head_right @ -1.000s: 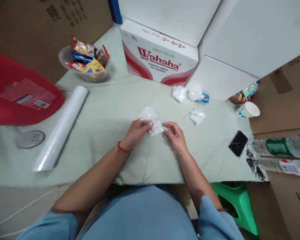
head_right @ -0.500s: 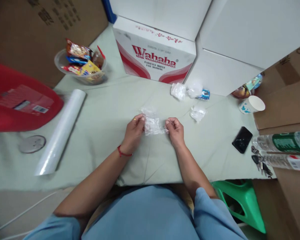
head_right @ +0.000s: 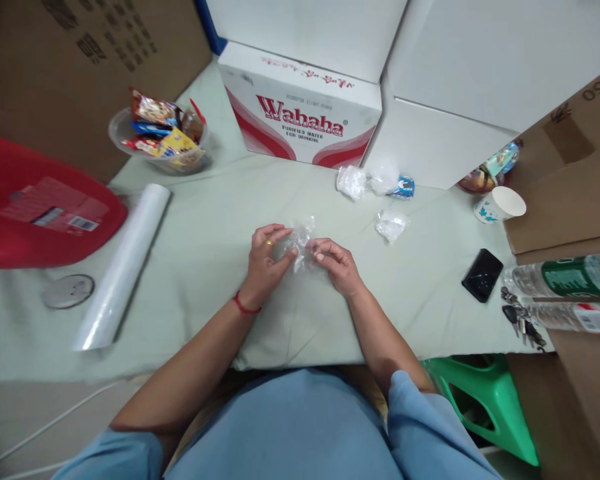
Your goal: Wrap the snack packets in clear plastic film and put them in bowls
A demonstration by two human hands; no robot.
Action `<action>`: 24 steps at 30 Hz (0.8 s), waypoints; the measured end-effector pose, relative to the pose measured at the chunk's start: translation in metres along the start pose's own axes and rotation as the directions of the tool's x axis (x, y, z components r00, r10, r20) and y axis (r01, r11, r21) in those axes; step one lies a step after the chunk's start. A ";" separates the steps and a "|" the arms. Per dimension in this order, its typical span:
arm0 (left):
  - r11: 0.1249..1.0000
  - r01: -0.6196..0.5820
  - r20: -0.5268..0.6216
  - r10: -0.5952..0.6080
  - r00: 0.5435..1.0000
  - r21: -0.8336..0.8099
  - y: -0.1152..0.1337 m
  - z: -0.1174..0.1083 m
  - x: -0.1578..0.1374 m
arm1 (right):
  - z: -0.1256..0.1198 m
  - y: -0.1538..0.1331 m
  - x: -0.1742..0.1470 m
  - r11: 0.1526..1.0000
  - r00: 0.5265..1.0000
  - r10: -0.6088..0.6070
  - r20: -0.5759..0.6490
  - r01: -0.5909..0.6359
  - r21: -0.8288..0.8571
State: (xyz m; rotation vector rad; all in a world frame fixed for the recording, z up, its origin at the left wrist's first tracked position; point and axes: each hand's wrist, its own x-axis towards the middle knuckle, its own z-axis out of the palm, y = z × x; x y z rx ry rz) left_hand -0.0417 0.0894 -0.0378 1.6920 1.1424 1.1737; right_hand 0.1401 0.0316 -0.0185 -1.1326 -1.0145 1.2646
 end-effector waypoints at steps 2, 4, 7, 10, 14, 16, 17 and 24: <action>0.999 -0.019 0.012 0.018 1.000 0.034 0.001 -0.001 0.001 | 0.000 0.000 -0.001 0.999 0.999 0.031 0.026 -0.032 0.023; 1.000 0.016 -0.022 -0.016 1.000 -0.017 0.001 -0.003 0.003 | -0.001 0.001 0.000 0.997 0.999 0.036 0.005 -0.036 0.067; 0.978 0.079 -0.083 -0.097 0.992 -0.193 0.001 -0.008 0.006 | -0.008 0.002 0.003 0.988 0.994 0.035 -0.108 -0.018 0.156; 0.914 0.134 -0.107 -0.188 0.976 -0.383 0.001 -0.013 0.009 | -0.016 0.000 0.007 0.969 0.977 0.043 -0.207 0.009 0.248; 0.792 0.190 -0.066 -0.278 0.958 -0.580 0.002 -0.018 0.013 | -0.021 -0.004 0.009 0.955 0.962 0.052 -0.269 0.031 0.296; 0.792 0.191 -0.063 -0.278 0.959 -0.580 0.003 -0.019 0.014 | -0.021 -0.005 0.009 0.962 0.960 0.060 -0.275 0.019 0.274; 0.800 0.201 -0.055 -0.279 0.959 -0.565 0.004 -0.019 0.014 | -0.020 -0.005 0.010 0.966 0.960 0.069 -0.272 0.004 0.257; 0.685 0.418 0.102 -0.453 0.886 -0.597 0.021 -0.017 0.009 | -0.032 -0.017 0.008 0.969 0.947 0.111 -0.301 -0.036 0.245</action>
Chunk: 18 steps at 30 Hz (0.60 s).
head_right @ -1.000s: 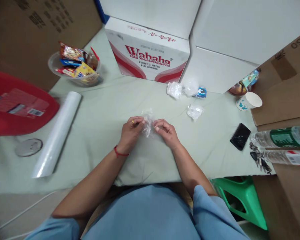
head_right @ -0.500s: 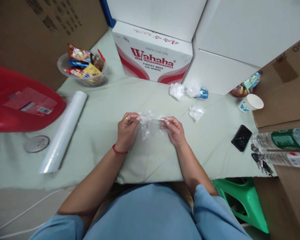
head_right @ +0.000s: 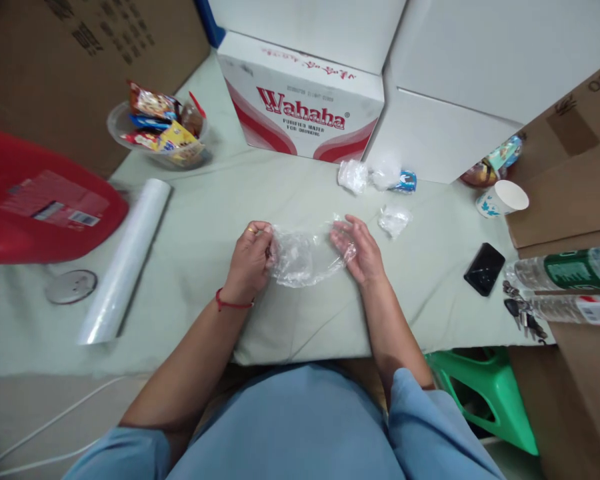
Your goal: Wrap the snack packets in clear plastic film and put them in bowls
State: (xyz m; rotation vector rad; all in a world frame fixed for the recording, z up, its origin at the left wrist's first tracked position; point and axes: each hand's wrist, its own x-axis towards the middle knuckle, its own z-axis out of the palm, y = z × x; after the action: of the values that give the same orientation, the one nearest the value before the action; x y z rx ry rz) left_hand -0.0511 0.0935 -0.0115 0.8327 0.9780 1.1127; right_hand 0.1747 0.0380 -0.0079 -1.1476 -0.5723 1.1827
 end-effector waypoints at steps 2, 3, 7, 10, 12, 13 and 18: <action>0.998 -0.038 -0.123 0.033 0.992 -0.040 0.002 0.005 -0.007 | -0.005 -0.004 -0.009 0.996 0.988 -0.087 -0.128 0.087 -0.005; 0.996 -0.071 -0.187 0.060 0.980 -0.051 0.002 0.007 -0.011 | -0.005 -0.004 -0.017 0.992 0.972 -0.127 -0.197 0.123 -0.031; 0.981 -0.187 -0.283 0.167 0.944 -0.048 0.003 0.020 -0.033 | 0.010 0.010 -0.055 0.994 0.970 -0.039 -0.240 0.013 -0.109; 0.977 -0.213 -0.191 0.207 0.959 -0.008 0.002 0.024 -0.047 | 0.029 0.022 -0.072 0.977 0.991 0.087 -0.100 -0.105 -0.187; 0.978 -0.205 -0.139 0.210 0.968 0.048 0.003 0.019 -0.051 | 0.032 0.017 -0.072 0.962 0.997 0.045 -0.070 -0.062 -0.264; 0.978 -0.191 -0.123 0.201 0.972 0.084 0.003 0.014 -0.051 | 0.027 0.010 -0.071 0.954 0.997 0.004 -0.078 -0.028 -0.299; 0.958 -0.115 0.000 0.119 0.993 0.261 0.005 -0.002 -0.038 | -0.055 -0.056 -0.106 0.858 0.994 0.017 -0.109 -0.070 -0.509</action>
State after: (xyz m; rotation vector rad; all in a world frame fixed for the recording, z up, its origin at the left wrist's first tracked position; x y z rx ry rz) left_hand -0.0599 0.0578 -0.0002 1.1088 1.1153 1.1064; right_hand 0.2096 -0.0784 0.0443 -1.6726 -0.8169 1.0269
